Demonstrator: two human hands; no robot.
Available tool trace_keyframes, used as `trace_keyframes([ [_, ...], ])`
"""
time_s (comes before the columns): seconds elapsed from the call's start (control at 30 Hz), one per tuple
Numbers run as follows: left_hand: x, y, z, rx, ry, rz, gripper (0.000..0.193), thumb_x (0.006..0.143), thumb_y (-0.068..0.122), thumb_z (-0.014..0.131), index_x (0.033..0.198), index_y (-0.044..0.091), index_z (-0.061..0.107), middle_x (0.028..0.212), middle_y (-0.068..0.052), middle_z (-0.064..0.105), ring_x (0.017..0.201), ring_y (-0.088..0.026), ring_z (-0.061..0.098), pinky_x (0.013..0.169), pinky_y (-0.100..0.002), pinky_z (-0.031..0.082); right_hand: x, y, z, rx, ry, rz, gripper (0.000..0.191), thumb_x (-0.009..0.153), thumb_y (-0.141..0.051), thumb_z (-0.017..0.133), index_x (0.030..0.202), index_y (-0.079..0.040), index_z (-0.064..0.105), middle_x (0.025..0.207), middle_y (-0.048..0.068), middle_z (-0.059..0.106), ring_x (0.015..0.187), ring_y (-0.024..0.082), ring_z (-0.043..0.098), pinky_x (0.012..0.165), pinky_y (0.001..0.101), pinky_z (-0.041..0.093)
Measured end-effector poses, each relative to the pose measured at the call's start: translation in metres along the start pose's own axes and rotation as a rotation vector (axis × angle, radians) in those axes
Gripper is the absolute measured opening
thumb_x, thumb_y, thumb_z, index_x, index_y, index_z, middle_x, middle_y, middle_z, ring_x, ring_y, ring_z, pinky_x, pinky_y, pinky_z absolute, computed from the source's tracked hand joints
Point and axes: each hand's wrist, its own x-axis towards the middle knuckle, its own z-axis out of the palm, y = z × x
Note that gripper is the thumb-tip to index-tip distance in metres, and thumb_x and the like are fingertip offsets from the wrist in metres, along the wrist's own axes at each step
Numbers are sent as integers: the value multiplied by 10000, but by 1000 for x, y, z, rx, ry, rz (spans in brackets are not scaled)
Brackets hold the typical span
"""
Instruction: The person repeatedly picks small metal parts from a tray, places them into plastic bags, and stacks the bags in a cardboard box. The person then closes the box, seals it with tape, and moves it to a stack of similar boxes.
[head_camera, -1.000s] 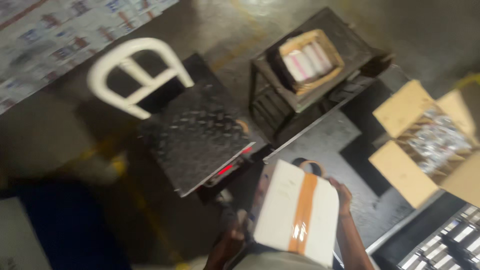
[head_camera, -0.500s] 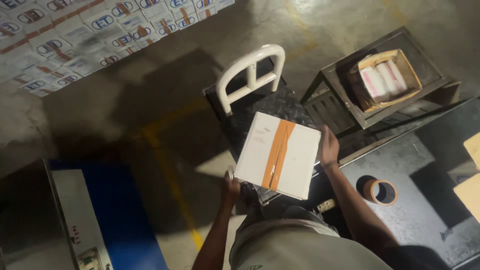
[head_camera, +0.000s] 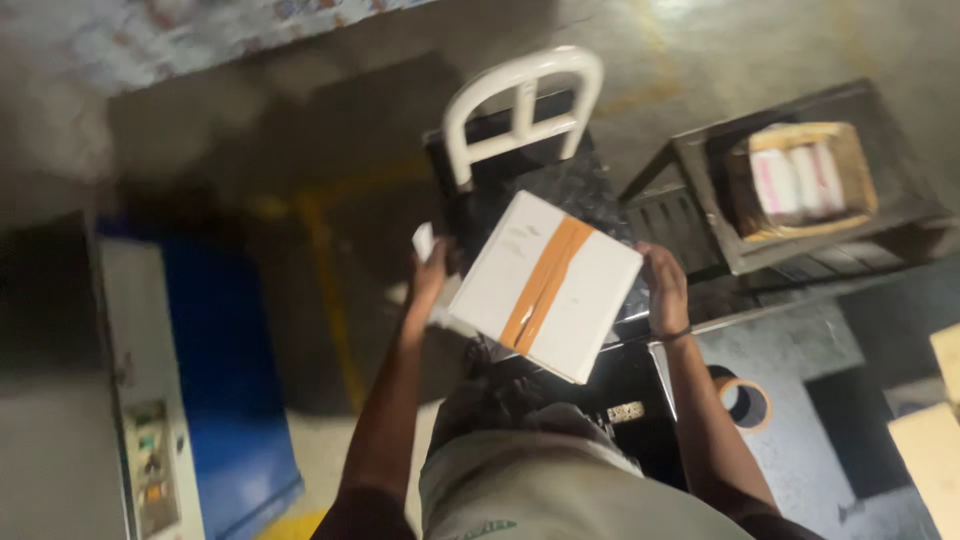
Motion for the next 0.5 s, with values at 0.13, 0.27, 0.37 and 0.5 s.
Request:
trace_keyframes([
  [0.13, -6, 9, 33, 281, -60, 259, 387, 1088, 283, 590, 1136, -66, 750, 943, -214, 738, 766, -276, 659, 668, -389, 498, 28, 22, 26, 286, -10, 266, 741, 1020, -652, 339, 1372, -40, 562, 1318, 116, 656, 1206, 230, 635, 1049, 359, 502],
  [0.27, -66, -27, 43, 315, 46, 341, 344, 1047, 268, 610, 1098, -45, 744, 942, -209, 735, 787, -292, 670, 695, -399, 509, 24, 34, 31, 321, -74, 399, 825, 1033, -696, 308, 1461, -27, 533, 1379, 126, 640, 1218, 242, 641, 1058, 364, 513],
  [0.37, -144, -60, 47, 309, 119, 370, 313, 1017, 258, 626, 1070, -29, 739, 941, -206, 734, 803, -304, 678, 716, -407, 517, 19, 31, 31, 185, -215, 471, 751, 1018, -629, 344, 1416, -26, 549, 1329, 125, 650, 1174, 240, 649, 1023, 362, 525],
  [0.5, -257, -113, 42, 233, 160, 233, 271, 977, 243, 646, 1033, -8, 732, 940, -201, 731, 823, -320, 688, 743, -417, 528, -14, 33, 75, 42, -361, 490, 652, 999, -539, 393, 1356, -25, 571, 1262, 124, 663, 1115, 239, 660, 975, 360, 540],
])
